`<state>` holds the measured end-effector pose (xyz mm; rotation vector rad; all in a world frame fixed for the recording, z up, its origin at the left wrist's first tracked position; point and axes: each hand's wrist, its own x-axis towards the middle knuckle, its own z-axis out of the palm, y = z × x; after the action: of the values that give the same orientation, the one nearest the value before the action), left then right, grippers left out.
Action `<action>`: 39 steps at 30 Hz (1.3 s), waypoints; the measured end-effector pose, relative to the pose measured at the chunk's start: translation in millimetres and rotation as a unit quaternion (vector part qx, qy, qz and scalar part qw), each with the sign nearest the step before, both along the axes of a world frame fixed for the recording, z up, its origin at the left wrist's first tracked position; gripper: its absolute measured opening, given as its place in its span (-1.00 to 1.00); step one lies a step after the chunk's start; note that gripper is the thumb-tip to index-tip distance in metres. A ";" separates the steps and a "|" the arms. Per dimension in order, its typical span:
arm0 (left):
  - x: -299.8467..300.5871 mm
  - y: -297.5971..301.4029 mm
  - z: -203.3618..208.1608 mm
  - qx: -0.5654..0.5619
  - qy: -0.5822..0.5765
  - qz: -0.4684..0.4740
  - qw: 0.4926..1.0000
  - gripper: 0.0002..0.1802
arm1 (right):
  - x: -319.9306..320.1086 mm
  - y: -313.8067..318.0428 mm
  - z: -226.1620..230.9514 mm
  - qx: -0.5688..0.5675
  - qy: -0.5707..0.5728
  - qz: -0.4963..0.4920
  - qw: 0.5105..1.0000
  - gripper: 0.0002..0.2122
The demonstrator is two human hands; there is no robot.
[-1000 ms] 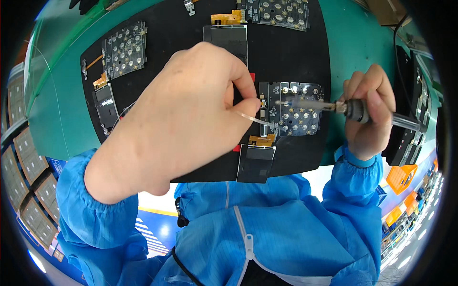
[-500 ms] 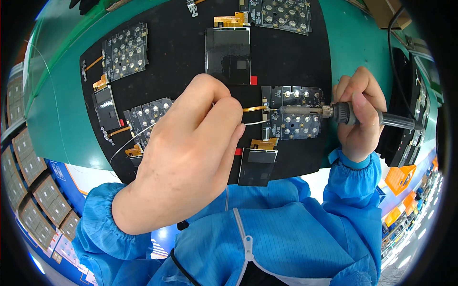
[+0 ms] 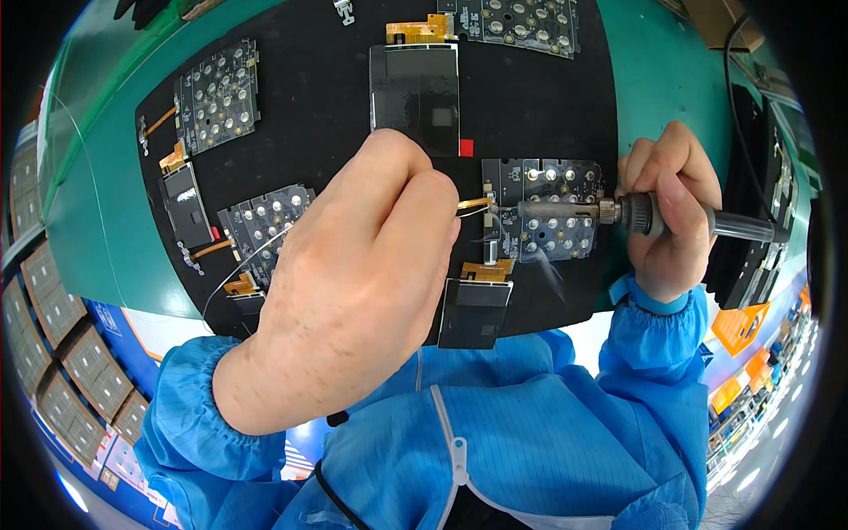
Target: The person solders electronic components onto circuit boards using a soldering iron and solder wire.
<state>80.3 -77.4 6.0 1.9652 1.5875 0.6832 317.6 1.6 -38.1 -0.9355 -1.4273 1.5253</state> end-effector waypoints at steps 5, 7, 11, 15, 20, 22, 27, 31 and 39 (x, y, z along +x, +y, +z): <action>0.3 1.0 0.5 0.000 -0.001 0.000 1.000 -0.80 | -1.0 0.6 -0.4 0.003 0.005 0.002 1.000 -0.78; 0.2 1.0 0.8 -0.002 0.000 0.000 1.000 -0.80 | -1.0 0.5 -0.2 -0.001 0.001 0.002 1.000 -0.78; -0.2 1.0 1.5 0.000 0.004 -0.001 1.000 -0.79 | -1.6 -0.4 -1.3 0.002 0.002 -0.005 1.000 -0.78; -1.5 1.4 1.5 0.010 0.000 -0.003 1.000 -0.79 | -2.6 0.8 -1.5 -0.008 0.020 -0.004 1.000 -0.78; -2.7 2.6 0.2 0.009 0.000 -0.002 1.000 -0.79 | -3.7 0.2 -0.3 -0.015 0.009 -0.008 1.000 -0.78; -2.6 2.9 0.8 0.004 -0.003 0.001 1.000 -0.79 | -2.7 -0.1 -0.7 -0.006 0.001 -0.003 1.000 -0.78; -6.2 4.2 4.0 -0.007 -0.021 0.023 0.999 -0.77 | -0.2 1.7 -1.7 -0.024 0.022 0.009 0.999 -0.79; -15.1 5.5 10.5 -0.052 -0.027 0.048 0.997 -0.74 | 0.0 5.5 1.7 -0.020 0.026 -0.023 0.999 -0.78; -22.1 -9.2 31.4 -0.040 -0.014 0.013 0.999 -0.68 | 54.2 62.6 15.9 0.189 -0.055 -0.421 0.885 -0.72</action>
<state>58.2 -86.6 37.4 1.8724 1.6025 0.6446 371.8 64.2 -22.2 -1.1845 -1.0934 0.5317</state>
